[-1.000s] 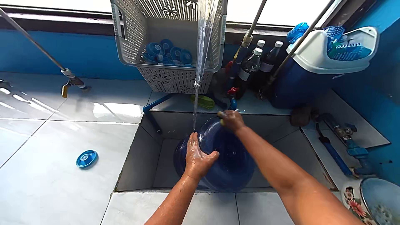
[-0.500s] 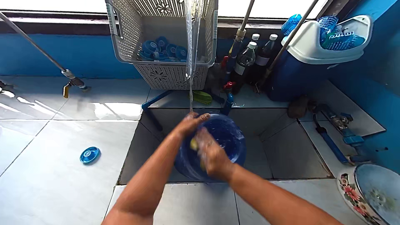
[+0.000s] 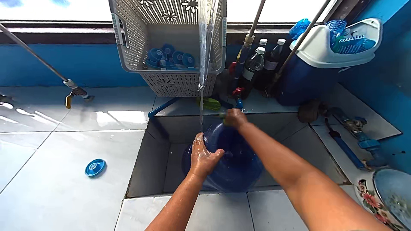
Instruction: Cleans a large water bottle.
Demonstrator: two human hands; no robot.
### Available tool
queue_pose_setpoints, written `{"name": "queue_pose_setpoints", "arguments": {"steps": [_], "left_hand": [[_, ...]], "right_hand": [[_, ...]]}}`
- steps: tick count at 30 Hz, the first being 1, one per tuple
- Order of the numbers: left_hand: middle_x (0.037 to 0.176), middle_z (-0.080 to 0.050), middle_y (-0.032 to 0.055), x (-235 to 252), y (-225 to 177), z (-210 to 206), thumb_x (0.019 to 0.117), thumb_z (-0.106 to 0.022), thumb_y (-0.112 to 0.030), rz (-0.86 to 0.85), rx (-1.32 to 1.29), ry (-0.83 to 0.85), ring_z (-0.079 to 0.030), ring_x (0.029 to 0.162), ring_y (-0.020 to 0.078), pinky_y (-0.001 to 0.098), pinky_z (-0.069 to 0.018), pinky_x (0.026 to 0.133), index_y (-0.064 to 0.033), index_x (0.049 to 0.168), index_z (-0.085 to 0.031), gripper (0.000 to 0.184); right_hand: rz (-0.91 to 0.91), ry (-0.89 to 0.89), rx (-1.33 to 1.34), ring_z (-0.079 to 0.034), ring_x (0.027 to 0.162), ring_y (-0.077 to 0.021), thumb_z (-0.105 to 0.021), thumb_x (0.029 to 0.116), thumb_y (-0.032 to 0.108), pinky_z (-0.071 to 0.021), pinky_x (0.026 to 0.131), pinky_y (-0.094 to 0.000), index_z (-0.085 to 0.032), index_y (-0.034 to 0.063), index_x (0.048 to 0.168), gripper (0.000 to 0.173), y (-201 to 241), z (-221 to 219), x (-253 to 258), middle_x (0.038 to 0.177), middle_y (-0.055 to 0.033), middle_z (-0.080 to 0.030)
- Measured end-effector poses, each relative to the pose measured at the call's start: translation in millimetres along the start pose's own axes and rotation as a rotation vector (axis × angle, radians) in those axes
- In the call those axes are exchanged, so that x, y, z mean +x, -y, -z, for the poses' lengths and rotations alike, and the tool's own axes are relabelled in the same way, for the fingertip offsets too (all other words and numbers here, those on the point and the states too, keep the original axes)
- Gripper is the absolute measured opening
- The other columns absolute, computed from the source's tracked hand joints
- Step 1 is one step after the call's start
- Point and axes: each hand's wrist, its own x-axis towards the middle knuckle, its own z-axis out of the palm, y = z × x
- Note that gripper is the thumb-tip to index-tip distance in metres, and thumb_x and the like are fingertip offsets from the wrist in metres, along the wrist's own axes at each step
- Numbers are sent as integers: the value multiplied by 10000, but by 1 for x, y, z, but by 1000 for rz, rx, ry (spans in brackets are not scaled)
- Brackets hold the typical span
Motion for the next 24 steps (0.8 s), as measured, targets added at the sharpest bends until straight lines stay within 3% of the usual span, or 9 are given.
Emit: {"name": "queue_pose_setpoints", "arguments": {"steps": [2, 5, 7, 11, 14, 17, 20, 22, 24], "left_hand": [[1505, -447, 256, 5, -3, 3, 749, -865, -345, -1, -8, 7, -446, 1399, 353, 507, -367, 1161, 21, 1505, -380, 970], [1466, -491, 244, 6, 7, -2, 743, -902, -260, -48, -31, -6, -491, 1356, 353, 539, -408, 1127, -1, 1504, -384, 955], [1455, -503, 238, -6, 15, -2, 764, -878, -283, -52, -58, -76, -507, 1338, 347, 543, -420, 1111, -9, 1512, -374, 942], [1465, -448, 259, -20, 14, 12, 804, -861, -341, 90, -132, -94, -511, 1303, 366, 552, -443, 1065, -17, 1485, -347, 913], [1337, -516, 336, 44, 3, 40, 934, -705, -453, 57, -54, 62, -545, 1224, 427, 594, -452, 1033, 119, 1299, -509, 706], [1387, -563, 286, 100, -14, 85, 902, -795, -278, -2, 205, 400, -544, 1294, 420, 607, -415, 1095, 2, 1457, -495, 690], [1252, -649, 230, 89, 6, 70, 726, -904, -124, -53, -16, 339, -670, 1107, 321, 513, -559, 963, -38, 1478, -457, 879], [1316, -619, 205, 62, 0, 49, 708, -904, -199, -8, -36, 274, -629, 1192, 291, 489, -519, 1025, -74, 1509, -420, 944], [1371, -587, 194, 45, -5, 39, 708, -890, -294, 18, 53, 221, -578, 1271, 291, 494, -464, 1084, -62, 1509, -400, 967]], "right_hand": [[-119, -22, -45, -599, 1242, -458, -483, 1069, 266, -441, 1013, -673, -679, -61, 1180, 397, -1, 3, 2, 1258, -295, -654], [383, -256, -37, -665, 1177, -377, -527, 984, 152, -505, 1025, -555, -754, -31, 1068, 304, 31, -44, -38, 1133, -228, -733], [546, -275, 53, -642, 1216, -379, -482, 1012, 124, -495, 1046, -539, -744, -33, 1121, 324, 32, -49, -37, 1184, -225, -717], [85, -312, -49, -542, 1340, -425, -395, 1084, 184, -433, 1099, -581, -604, -72, 1320, 407, 4, -31, -29, 1388, -281, -587], [493, -409, 101, -446, 1435, -425, -546, 971, 90, -342, 1218, -534, -589, -100, 1355, 431, 27, -97, -108, 1468, -298, -524], [912, -302, 175, -607, 1316, -341, -503, 1001, 106, -459, 1138, -490, -735, 10, 1197, 319, 15, -115, -154, 1326, -166, -691], [496, -357, 8, -591, 1328, -349, -515, 980, 87, -467, 1131, -502, -694, -38, 1249, 346, -45, -57, -99, 1341, -208, -666], [35, -174, 19, -476, 1421, -386, -454, 1073, 136, -367, 1178, -559, -569, -17, 1416, 393, -41, -19, -47, 1486, -231, -538], [17, -107, -27, -552, 1322, -421, -493, 1065, 226, -420, 1108, -603, -644, -30, 1308, 384, -1, -18, -21, 1361, -267, -614]]}}
